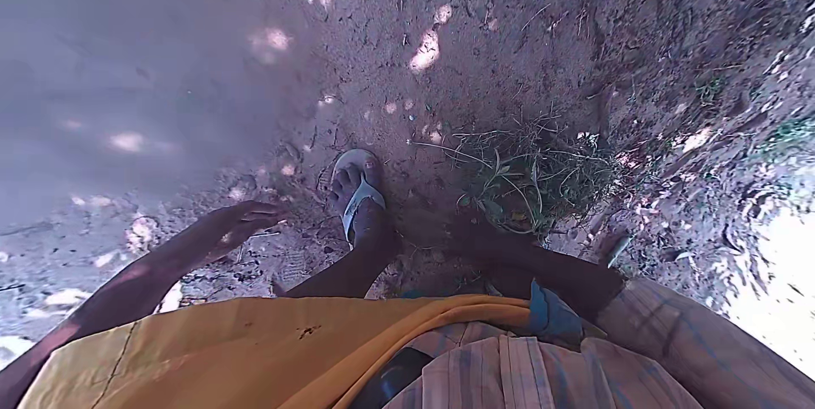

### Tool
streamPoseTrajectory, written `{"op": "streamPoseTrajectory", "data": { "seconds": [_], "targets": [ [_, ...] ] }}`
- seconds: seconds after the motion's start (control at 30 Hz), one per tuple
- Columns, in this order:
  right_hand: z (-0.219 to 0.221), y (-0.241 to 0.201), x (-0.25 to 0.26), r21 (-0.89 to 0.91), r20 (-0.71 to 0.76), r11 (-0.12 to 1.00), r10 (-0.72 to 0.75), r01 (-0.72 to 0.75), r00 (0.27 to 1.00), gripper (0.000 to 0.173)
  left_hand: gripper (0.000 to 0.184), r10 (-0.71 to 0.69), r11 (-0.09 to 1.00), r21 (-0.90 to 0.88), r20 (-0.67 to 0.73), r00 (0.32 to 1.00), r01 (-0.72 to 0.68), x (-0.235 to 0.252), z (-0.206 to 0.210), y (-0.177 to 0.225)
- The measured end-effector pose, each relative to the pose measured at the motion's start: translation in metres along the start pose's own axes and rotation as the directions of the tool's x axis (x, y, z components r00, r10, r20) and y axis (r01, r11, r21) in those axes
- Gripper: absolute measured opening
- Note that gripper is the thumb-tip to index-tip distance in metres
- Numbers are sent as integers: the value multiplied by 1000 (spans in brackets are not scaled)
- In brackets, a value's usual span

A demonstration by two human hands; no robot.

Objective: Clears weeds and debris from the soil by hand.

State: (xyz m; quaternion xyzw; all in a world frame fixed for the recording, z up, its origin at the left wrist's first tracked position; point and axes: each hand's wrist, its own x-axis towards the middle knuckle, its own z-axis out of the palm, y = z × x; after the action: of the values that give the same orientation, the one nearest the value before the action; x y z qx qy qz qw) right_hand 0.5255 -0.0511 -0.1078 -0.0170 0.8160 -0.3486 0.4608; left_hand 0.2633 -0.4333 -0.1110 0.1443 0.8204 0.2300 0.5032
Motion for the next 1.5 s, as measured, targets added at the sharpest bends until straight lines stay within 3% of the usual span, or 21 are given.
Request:
{"op": "streamPoseTrajectory", "data": {
  "seconds": [0.03, 0.07, 0.1, 0.13, 0.2, 0.3, 0.37, 0.47, 0.53, 0.6, 0.67, 0.7, 0.77, 0.83, 0.93, 1.03, 1.13, 1.23, 1.3, 1.4, 1.5],
  "targets": [
    [23, 51, -17, 41, -301, 974, -199, 222, 933, 50, 28, -19, 1000, -7, 2, 1000, 19, -1, 0, 2],
    [-9, 40, -43, 136, -75, 985, 115, -104, 991, 48, 30, -28, 1000, -10, 7, 1000, 28, -2, 0, 3],
    [-30, 41, -57, 133, 42, 948, 287, -290, 957, 47, 31, -26, 1000, -8, 2, 1000, 26, -1, 0, 2],
    [-41, 50, -66, 61, 64, 941, 330, -334, 942, 44, 31, -20, 1000, 3, -8, 1000, 20, -1, -1, 2],
    [-39, 72, -74, 16, -149, 896, 440, -443, 885, 45, 30, -36, 999, 16, -26, 999, 37, -1, -1, 2],
    [-30, 81, -53, 0, -216, 783, 607, -621, 765, 45, 29, -81, 997, -3, -29, 996, 81, 4, 2, 5],
    [-43, 38, -52, -108, -162, 828, 532, -550, 831, 46, 30, -84, 996, -11, -15, 996, 84, 6, 4, 6],
    [-83, -65, -73, -190, 33, 937, 305, -293, 952, 41, 31, -101, 994, -51, 16, 995, 102, 17, 5, -11],
    [-99, -96, -73, -159, 15, 981, 110, -106, 994, 38, 30, -120, 988, -96, 21, 993, 122, 17, 6, -7],
    [-111, -111, -64, -180, -227, 983, -72, 31, 971, 36, 31, -125, 986, -107, 16, 992, 126, 16, 6, -1],
    [-122, -103, -38, -349, -533, 937, -211, 15, 819, 38, 32, -128, 988, -91, 7, 992, 128, 15, 5, -1],
    [-129, -89, -22, -407, -599, 910, -207, -72, 773, 51, 31, -123, 990, -70, 1, 992, 123, 16, 5, -7],
    [-136, -48, 4, -422, -643, 872, -93, -250, 760, 79, 31, -101, 995, -30, -14, 995, 100, 22, 6, -23],
    [-128, -17, 11, -344, -562, 882, 80, -321, 823, 91, 30, -38, 999, 34, -4, 999, 38, 29, 5, -45],
    [-82, 1, 0, -306, -295, 920, 152, -244, 943, 86, 30, -62, 991, 121, 36, 997, 57, 17, 3, -29],
    [-37, 3, -29, -217, -116, 947, 218, -239, 969, 59, 34, -159, 970, 192, 45, 986, 147, 9, 4, -11],
    [-18, 39, -48, 5, -208, 938, 341, -348, 917, 49, 33, -114, 978, 182, 43, 993, 105, 15, 3, -32],
    [-55, 49, -75, -253, -306, 884, 313, -394, 899, 41, 34, -98, 989, 115, 3, 995, 97, 16, 11, -34],
    [-84, 43, -96, -332, -460, 820, 290, -466, 839, 38, 33, -105, 991, 77, -33, 994, 108, 15, 12, -30],
    [-112, 41, -117, -317, -641, 804, 209, -503, 738, 33, 29, -140, 990, -32, -117, 983, 137, 14, 19, -32],
    [-137, 51, -116, -200, -704, 804, 279, -559, 653, 35, 29, -120, 993, 3, -91, 989, 120, 15, 19, -29]
  ]
}}
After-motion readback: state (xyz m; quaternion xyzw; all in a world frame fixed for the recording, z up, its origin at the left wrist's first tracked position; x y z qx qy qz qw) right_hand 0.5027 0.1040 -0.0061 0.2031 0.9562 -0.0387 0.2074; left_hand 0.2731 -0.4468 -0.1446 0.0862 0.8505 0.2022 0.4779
